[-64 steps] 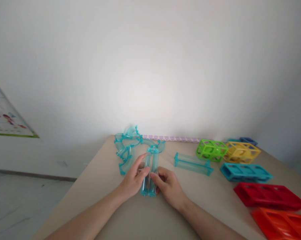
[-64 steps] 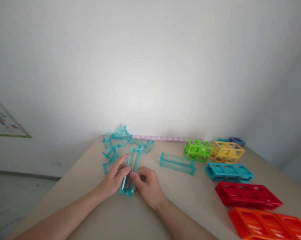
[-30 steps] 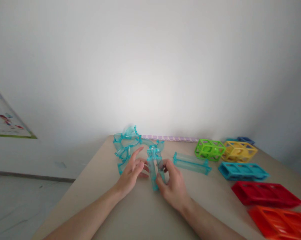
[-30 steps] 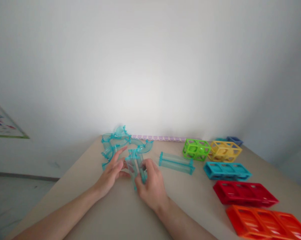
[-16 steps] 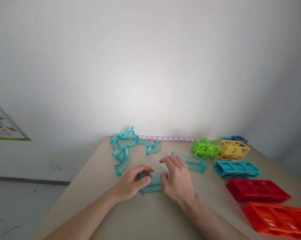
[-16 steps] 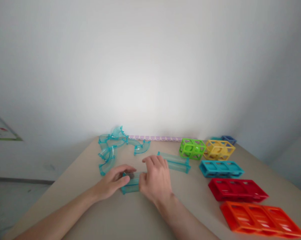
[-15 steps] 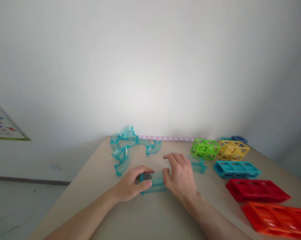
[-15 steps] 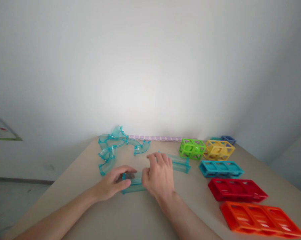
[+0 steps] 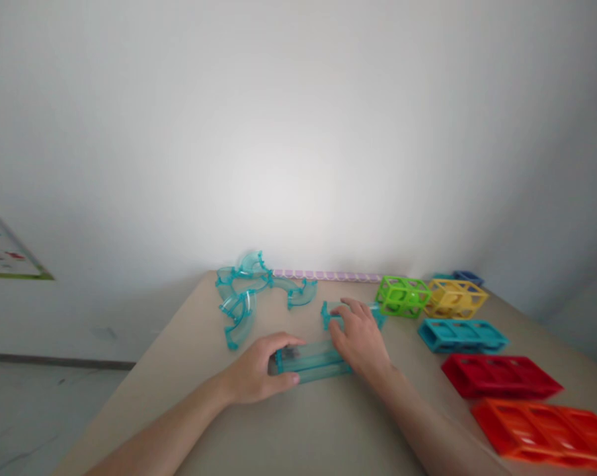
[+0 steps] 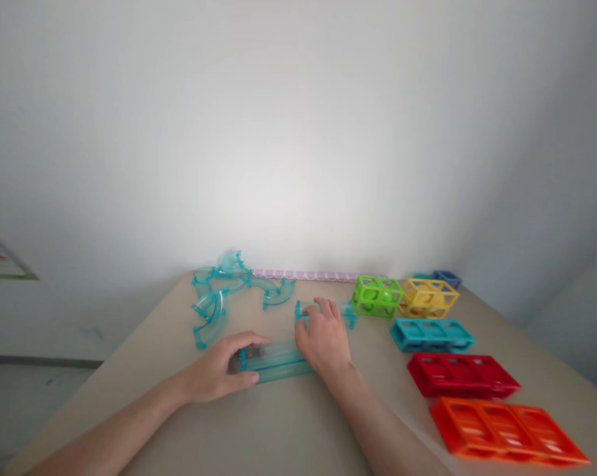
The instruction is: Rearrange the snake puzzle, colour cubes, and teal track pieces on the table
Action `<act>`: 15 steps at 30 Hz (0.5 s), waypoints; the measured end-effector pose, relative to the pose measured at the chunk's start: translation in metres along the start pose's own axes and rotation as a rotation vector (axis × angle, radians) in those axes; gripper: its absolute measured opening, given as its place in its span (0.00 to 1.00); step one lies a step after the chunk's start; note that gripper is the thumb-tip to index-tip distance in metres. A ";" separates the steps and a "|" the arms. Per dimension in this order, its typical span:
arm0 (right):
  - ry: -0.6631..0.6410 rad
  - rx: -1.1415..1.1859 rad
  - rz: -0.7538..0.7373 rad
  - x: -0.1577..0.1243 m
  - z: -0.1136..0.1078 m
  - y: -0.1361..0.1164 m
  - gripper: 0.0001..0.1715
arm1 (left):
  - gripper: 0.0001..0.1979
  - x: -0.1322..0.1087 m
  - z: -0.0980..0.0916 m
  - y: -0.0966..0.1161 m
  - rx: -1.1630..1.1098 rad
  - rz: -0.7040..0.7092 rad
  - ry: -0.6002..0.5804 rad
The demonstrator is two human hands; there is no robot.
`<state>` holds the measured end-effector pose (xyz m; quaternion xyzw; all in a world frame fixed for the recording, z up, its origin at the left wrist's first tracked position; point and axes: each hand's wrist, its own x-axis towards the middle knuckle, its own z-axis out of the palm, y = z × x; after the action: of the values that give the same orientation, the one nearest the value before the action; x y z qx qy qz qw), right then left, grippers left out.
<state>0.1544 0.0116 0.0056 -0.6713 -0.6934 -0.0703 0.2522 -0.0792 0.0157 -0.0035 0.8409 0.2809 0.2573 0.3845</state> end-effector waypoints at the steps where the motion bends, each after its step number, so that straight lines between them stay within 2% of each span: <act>1: 0.000 0.017 -0.003 0.002 0.001 0.003 0.16 | 0.25 0.000 0.000 0.001 0.001 0.002 0.000; 10: 0.070 0.136 -0.056 0.013 0.009 0.023 0.20 | 0.26 0.002 0.002 0.002 0.015 -0.010 -0.009; 12: 0.111 0.150 -0.071 0.011 0.003 0.018 0.19 | 0.28 0.002 0.002 0.001 0.019 -0.015 -0.012; 15: 0.139 0.179 -0.146 -0.002 -0.009 -0.004 0.16 | 0.31 0.002 0.003 -0.003 0.011 -0.013 0.000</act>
<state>0.1525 0.0060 0.0134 -0.5875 -0.7247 -0.0725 0.3527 -0.0760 0.0171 -0.0071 0.8412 0.2878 0.2532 0.3813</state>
